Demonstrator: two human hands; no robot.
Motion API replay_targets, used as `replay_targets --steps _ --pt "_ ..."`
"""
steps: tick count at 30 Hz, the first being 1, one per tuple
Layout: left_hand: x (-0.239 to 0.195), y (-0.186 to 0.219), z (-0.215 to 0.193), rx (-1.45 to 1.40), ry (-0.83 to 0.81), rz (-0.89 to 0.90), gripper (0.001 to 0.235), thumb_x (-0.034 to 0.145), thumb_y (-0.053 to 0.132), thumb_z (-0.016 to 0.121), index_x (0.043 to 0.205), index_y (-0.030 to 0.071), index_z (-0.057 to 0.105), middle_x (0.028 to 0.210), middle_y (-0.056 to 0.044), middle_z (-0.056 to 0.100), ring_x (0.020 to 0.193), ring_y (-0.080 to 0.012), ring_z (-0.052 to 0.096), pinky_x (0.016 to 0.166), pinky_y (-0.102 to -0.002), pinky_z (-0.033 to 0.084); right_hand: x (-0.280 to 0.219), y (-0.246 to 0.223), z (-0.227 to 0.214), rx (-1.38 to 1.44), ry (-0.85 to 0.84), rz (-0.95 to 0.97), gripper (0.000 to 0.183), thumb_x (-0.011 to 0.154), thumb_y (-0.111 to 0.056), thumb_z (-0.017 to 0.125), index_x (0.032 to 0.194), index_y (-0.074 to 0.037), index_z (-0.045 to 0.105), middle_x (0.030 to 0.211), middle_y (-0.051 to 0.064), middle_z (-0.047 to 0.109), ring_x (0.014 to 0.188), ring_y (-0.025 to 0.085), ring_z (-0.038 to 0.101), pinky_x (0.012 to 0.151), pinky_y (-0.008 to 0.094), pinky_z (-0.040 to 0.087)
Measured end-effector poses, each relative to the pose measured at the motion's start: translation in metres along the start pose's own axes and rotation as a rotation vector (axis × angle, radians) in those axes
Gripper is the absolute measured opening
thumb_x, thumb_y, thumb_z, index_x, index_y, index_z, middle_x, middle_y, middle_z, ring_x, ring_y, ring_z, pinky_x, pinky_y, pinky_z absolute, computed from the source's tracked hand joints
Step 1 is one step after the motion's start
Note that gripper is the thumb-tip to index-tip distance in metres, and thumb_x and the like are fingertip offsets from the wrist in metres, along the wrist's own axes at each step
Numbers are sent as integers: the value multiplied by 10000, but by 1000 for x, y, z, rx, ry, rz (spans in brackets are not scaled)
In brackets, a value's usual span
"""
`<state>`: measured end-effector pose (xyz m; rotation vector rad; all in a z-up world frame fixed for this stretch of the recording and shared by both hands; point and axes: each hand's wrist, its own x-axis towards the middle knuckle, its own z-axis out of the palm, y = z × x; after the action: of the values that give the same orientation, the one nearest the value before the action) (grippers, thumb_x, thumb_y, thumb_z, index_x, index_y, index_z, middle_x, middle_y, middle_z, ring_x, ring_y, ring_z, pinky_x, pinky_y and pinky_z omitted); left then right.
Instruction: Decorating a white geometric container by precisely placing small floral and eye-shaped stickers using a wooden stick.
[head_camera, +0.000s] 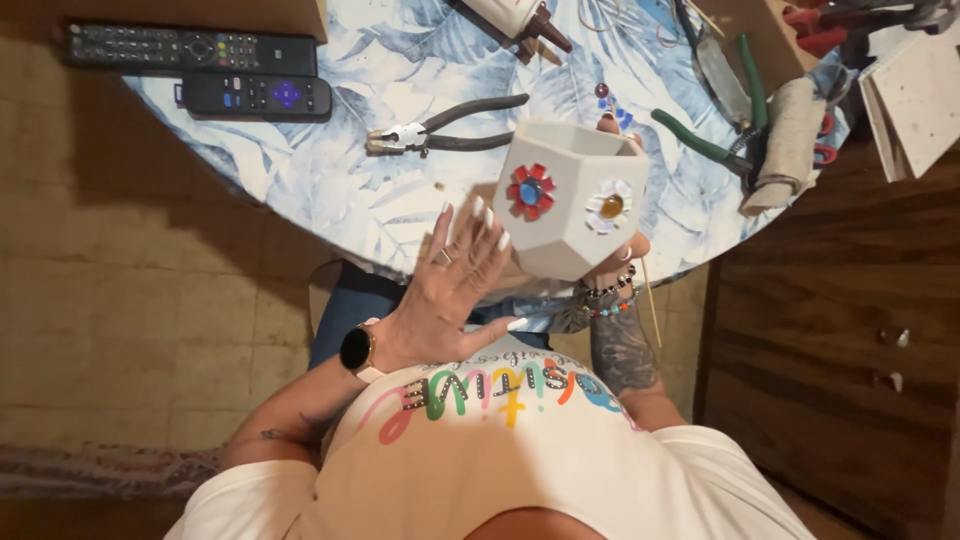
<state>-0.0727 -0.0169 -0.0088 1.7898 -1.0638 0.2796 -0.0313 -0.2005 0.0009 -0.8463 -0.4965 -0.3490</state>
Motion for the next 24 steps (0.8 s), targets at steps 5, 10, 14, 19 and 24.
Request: replay_targets --steps 5,10,14,19,24 --pt "1 4 4 76 47 89 738 731 334 636 1319 73 272 1393 -134 197 1276 -357 202 1017 -578 132 -2 -9 -1 -19 3 22 853 447 -284 632 1222 -127 312 1335 83 330 1207 302 330 1027 503 274" --pt "2 5 -1 59 74 83 736 734 293 635 1322 56 262 1393 -141 195 1272 -348 214 1033 -544 130 -2 -11 -2 -7 3 47 872 433 -262 641 1224 -127 300 1338 71 329 1212 297 326 1034 506 265" --pt "0 1 -2 44 69 45 786 735 277 628 1338 27 191 1400 -175 150 1276 -361 196 1038 -536 138 -6 -11 -2 8 17 73 891 419 -240 651 1226 -127 289 1341 59 327 1217 292 322 1042 509 257" --pt "0 0 -2 9 73 29 809 734 235 638 1343 6 158 1398 -214 120 1275 -386 173 1033 -526 155 -4 -9 1 16 23 85 912 405 -218 660 1228 -128 278 1344 47 326 1222 287 318 1050 512 249" --pt "7 6 -1 109 70 83 730 759 301 608 1334 52 235 1402 -162 163 1286 -349 177 1023 -562 125 -1 -8 3 24 53 110 867 425 -228 624 1232 -160 315 1350 43 331 1218 284 338 1041 504 280"
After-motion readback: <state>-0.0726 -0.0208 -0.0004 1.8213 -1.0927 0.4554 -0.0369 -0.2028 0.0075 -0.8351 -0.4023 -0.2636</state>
